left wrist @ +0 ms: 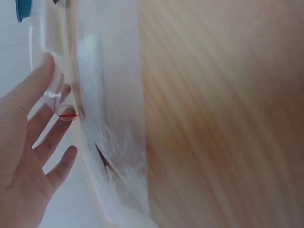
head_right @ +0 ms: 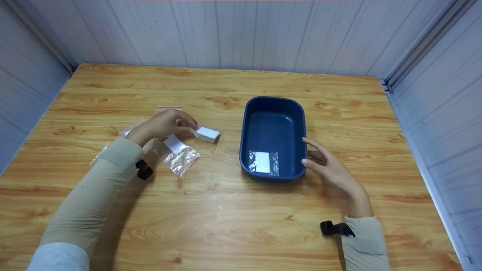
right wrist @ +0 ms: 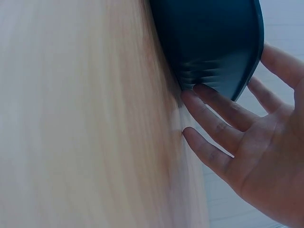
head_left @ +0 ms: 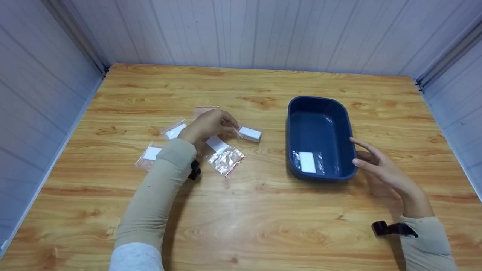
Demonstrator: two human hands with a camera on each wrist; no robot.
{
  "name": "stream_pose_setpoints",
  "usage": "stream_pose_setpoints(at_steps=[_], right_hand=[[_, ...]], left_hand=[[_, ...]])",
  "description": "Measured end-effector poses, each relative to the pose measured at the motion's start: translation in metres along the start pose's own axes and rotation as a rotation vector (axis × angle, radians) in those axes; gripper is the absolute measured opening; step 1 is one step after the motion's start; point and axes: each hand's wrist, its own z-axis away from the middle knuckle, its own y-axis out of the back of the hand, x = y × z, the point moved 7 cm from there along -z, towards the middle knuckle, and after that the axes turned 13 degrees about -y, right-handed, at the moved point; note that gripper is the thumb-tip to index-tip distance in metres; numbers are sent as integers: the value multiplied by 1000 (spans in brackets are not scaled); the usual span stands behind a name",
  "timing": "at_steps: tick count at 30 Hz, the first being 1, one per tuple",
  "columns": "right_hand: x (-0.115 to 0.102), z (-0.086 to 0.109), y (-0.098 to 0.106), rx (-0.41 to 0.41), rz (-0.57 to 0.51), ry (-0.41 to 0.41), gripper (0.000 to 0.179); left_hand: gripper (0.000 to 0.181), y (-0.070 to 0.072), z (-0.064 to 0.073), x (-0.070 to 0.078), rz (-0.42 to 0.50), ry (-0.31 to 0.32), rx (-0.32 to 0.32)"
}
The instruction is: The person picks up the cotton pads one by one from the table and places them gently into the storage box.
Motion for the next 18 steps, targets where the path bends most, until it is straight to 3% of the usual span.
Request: stream_pose_setpoints(at_steps=[7,18], right_hand=[[1,0,0,-12,-29,15,60],[2,0,0,-14,-31,-15,61]], left_hand=[[15,6,1,8,-56,-48,37],[18,15,3,24,7,-102,99]])
